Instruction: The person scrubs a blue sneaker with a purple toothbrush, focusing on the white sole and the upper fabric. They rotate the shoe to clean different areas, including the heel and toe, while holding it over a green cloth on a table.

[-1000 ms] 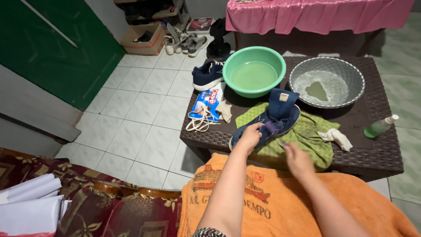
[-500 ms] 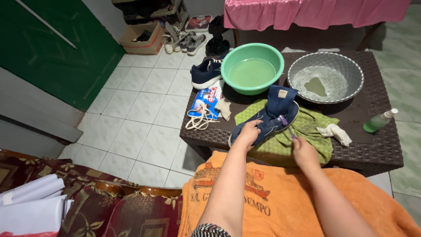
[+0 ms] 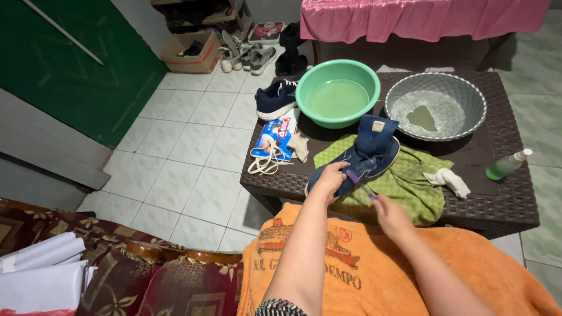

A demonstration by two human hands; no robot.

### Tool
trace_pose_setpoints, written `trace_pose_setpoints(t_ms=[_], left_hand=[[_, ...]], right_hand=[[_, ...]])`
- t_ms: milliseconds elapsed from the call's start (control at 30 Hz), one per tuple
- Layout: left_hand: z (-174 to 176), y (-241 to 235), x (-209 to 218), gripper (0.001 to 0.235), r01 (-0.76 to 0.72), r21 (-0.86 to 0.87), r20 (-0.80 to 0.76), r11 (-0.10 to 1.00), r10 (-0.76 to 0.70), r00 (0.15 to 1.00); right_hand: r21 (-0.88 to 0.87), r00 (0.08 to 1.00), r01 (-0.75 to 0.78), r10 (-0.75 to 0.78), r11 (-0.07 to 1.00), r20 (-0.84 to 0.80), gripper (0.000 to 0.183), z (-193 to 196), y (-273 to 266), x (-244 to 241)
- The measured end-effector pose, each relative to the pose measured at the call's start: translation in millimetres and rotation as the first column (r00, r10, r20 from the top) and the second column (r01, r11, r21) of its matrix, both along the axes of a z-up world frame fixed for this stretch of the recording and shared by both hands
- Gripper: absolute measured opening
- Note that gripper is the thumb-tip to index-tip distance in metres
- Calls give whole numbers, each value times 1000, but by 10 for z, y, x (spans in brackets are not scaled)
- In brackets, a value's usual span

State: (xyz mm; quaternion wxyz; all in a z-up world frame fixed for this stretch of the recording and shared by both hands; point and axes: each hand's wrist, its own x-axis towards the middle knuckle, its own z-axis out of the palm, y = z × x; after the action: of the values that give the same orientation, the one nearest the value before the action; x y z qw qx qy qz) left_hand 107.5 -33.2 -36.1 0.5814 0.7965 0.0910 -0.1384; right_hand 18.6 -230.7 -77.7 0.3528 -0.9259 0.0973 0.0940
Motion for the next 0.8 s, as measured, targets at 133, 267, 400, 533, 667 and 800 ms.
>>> trace_pose_setpoints(t_ms=[133, 267, 400, 533, 667, 800], left_hand=[[-13, -44, -28, 50, 0, 1, 2, 1000, 0, 1000], [-65, -18, -2, 49, -21, -31, -4, 999, 21, 1000], [454, -40, -253, 49, -13, -38, -11, 999, 12, 1000], [84, -34, -76, 49, 4, 2, 5, 1000, -4, 1000], [222, -13, -135, 49, -7, 8, -9, 1000, 7, 1000], [194, -4, -138, 50, -4, 1, -23, 1000, 4, 1000]], right_hand=[[13, 999, 26, -26, 1000, 33, 46, -238, -252, 88], [99, 987, 47, -62, 994, 151, 40, 82, -271, 7], [141, 995, -96, 90, 985, 48, 43, -222, -112, -35], [-37, 996, 51, -48, 998, 79, 44, -141, -440, 85], [57, 993, -55, 49, 997, 110, 46, 33, -83, -115], [75, 997, -23, 17, 997, 80, 41, -229, -282, 42]])
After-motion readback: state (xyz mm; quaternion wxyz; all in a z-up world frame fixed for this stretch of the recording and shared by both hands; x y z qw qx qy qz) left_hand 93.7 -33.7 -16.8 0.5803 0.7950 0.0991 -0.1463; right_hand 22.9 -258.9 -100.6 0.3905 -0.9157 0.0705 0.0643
